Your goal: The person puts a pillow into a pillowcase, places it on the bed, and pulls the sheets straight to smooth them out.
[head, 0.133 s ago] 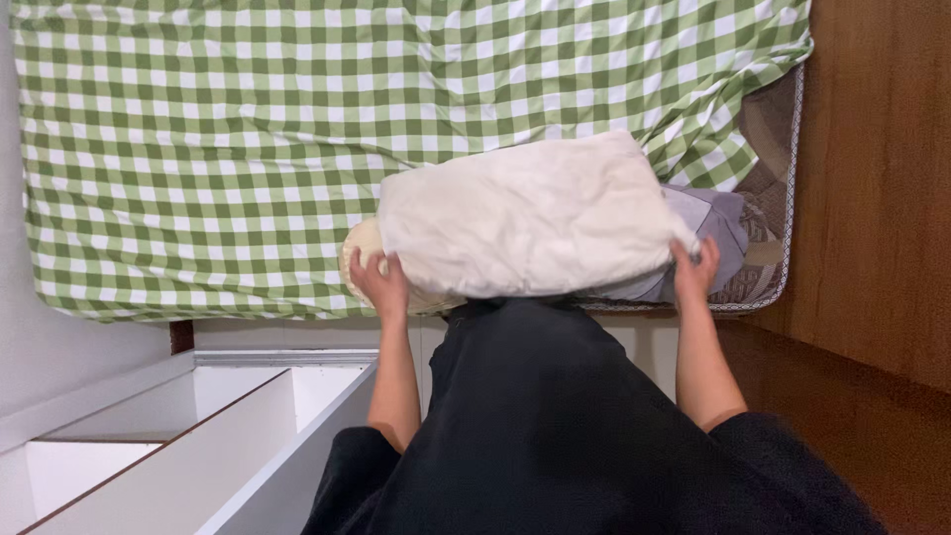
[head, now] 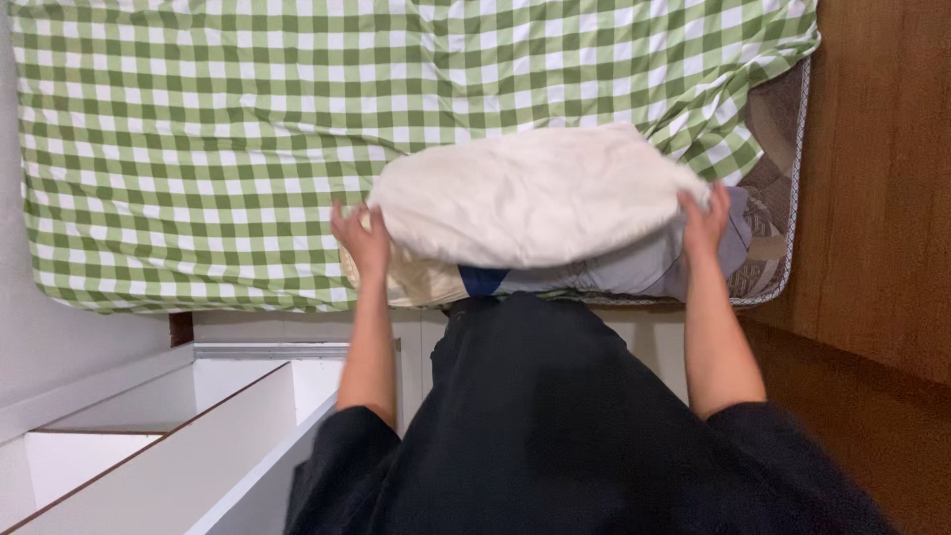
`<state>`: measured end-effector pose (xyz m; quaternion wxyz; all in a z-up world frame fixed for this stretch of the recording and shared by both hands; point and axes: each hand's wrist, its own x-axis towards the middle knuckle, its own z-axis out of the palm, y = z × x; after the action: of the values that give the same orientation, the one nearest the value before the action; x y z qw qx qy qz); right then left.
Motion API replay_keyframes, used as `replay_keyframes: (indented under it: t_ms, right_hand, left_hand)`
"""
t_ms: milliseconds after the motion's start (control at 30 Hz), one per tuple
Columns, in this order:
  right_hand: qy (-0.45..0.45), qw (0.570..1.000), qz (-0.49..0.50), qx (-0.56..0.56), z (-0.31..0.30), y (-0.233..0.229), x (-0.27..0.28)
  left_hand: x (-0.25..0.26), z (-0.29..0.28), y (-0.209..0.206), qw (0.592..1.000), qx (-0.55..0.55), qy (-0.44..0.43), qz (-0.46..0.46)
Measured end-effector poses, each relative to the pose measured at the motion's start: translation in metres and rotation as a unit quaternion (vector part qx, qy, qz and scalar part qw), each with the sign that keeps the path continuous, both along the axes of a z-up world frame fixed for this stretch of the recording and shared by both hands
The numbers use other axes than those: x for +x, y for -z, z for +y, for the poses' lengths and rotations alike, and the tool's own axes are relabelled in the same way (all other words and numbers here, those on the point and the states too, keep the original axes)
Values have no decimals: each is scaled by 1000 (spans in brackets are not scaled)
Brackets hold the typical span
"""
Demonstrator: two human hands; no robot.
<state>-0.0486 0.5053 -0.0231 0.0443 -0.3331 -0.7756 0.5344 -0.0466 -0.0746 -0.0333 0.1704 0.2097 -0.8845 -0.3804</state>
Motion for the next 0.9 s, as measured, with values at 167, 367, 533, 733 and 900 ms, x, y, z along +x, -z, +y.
replay_keyframes:
  t_ms: [167, 367, 533, 733, 900]
  right_hand:
    - [-56, 989, 138, 26, 4, -27, -107]
    - [-55, 963, 243, -107, 29, -42, -204]
    - [-110, 931, 340, -81, 47, -40, -209]
    - [-7, 998, 42, 52, 26, -1, -129]
    - [-226, 935, -122, 246, 11, 73, -34]
  left_hand:
    - [-109, -50, -7, 998, -27, 33, 36]
    - [-202, -61, -59, 997, 2, 2, 81]
    - [-208, -59, -76, 986, 22, 37, 159]
    - [-145, -42, 37, 996, -51, 71, 33]
    - [-34, 21, 128, 958, -113, 164, -204]
